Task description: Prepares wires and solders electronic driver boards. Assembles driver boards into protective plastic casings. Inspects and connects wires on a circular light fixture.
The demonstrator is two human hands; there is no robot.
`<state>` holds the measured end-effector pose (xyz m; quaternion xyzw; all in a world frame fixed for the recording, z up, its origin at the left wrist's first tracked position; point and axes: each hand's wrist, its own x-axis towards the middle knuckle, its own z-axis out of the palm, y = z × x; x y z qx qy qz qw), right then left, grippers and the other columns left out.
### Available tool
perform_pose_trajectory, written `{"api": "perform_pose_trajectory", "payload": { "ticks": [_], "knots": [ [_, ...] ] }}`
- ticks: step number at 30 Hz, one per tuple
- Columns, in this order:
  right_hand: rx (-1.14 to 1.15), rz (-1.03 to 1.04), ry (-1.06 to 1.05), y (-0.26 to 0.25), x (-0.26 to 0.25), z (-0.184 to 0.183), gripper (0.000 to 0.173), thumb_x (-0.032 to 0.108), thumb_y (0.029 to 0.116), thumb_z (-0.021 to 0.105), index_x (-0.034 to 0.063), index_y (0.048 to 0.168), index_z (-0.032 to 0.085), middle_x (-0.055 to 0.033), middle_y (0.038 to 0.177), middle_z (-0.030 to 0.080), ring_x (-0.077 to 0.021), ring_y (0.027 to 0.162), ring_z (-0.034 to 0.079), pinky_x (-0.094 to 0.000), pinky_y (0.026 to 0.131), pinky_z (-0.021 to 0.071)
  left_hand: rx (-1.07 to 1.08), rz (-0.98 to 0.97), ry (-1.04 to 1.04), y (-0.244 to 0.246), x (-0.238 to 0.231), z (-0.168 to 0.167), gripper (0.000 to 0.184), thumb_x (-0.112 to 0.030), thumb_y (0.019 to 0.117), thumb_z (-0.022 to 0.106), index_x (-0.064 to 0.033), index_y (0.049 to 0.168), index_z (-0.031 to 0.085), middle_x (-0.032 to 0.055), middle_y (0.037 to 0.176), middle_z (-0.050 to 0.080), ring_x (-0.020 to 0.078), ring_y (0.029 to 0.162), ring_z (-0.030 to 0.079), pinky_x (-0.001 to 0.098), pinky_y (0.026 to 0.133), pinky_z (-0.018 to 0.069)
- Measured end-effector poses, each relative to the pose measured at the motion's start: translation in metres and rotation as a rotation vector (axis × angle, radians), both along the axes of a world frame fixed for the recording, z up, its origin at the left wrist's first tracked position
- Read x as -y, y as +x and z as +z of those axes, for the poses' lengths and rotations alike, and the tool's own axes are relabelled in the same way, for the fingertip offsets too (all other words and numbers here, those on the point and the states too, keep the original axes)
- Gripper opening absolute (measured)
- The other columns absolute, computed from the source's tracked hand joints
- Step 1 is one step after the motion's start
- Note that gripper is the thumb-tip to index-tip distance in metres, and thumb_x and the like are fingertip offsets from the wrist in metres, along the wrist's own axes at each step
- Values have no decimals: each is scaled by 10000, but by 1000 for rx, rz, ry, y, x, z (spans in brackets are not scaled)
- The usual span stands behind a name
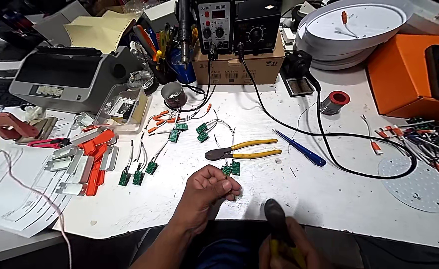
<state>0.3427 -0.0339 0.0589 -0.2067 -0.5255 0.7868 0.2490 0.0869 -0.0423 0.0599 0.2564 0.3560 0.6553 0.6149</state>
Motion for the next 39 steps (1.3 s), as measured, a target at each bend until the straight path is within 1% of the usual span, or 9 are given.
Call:
{"api": "perform_pose_trajectory", "payload": {
  "ticks": [3, 5, 7, 10, 16, 22, 28, 34, 39],
  "knots": [
    [149, -276, 291, -13, -18, 0, 338, 130, 968, 668, 78, 1190, 418, -32, 942, 719, -113, 709, 684, -264, 596, 576, 44, -43, -39, 1, 2, 3, 118, -45, 934, 723, -31, 1026, 650, 212, 933, 767, 254, 853, 780, 335, 788, 636],
    [121, -396, 406, -25, -34, -1, 397, 158, 922, 724, 80, 1185, 437, -20, 941, 733, -87, 696, 680, -219, 568, 560, 80, -113, -39, 1, 3, 3, 94, -57, 940, 721, -26, 1019, 679, 217, 942, 769, 256, 855, 781, 323, 784, 633],
    [42, -426, 446, -36, -48, 3, 443, 110, 892, 746, 47, 1203, 437, -36, 973, 733, -68, 692, 650, -187, 558, 520, 95, -196, -20, 2, 3, 3, 82, -78, 950, 716, -23, 1010, 705, 219, 955, 772, 253, 864, 783, 319, 788, 632],
    [-30, -366, 373, -48, -59, 15, 476, 0, 855, 748, 11, 1208, 428, -69, 981, 727, -77, 685, 650, -191, 559, 528, 100, -255, -12, 5, 3, 3, 91, -97, 960, 709, -22, 1009, 724, 207, 943, 774, 236, 849, 781, 319, 785, 632],
    [-111, -286, 224, -58, -65, 19, 497, -44, 859, 743, 10, 1214, 398, -92, 950, 717, -117, 721, 694, -219, 591, 574, 53, -288, -43, 9, 1, 3, 64, -96, 938, 736, -35, 960, 736, 121, 863, 758, 148, 753, 744, 279, 723, 623],
    [-146, -266, 137, -55, -65, 16, 539, -95, 833, 729, 18, 1224, 376, -75, 871, 694, -139, 720, 706, -250, 615, 602, -28, -335, -53, 11, -2, 0, 64, -109, 924, 752, -48, 922, 736, 63, 810, 743, 106, 743, 716, 267, 740, 601],
    [-157, -344, 121, -56, -59, 13, 556, -86, 824, 720, -5, 1237, 357, -61, 831, 666, -110, 677, 670, -232, 603, 575, -136, -326, -21, 13, -2, 0, 68, -104, 916, 762, -50, 953, 745, 38, 821, 743, 84, 754, 706, 252, 740, 594],
    [-180, -546, 90, -63, -49, 6, 565, -107, 795, 700, -39, 1223, 336, -78, 804, 651, -126, 645, 660, -241, 575, 569, -316, -122, 81, 24, -3, -1, 83, -107, 945, 729, -24, 947, 727, 34, 805, 711, 90, 727, 679, 260, 718, 591],
    [-68, -544, 243, -49, -45, -1, 364, 46, 945, 610, -11, 1208, 365, -82, 886, 700, -124, 678, 673, -227, 577, 555, -240, -121, 59, 28, -12, 2, 92, -124, 971, 687, -36, 946, 681, 29, 796, 681, 87, 710, 660, 245, 686, 571]
  ]
}}
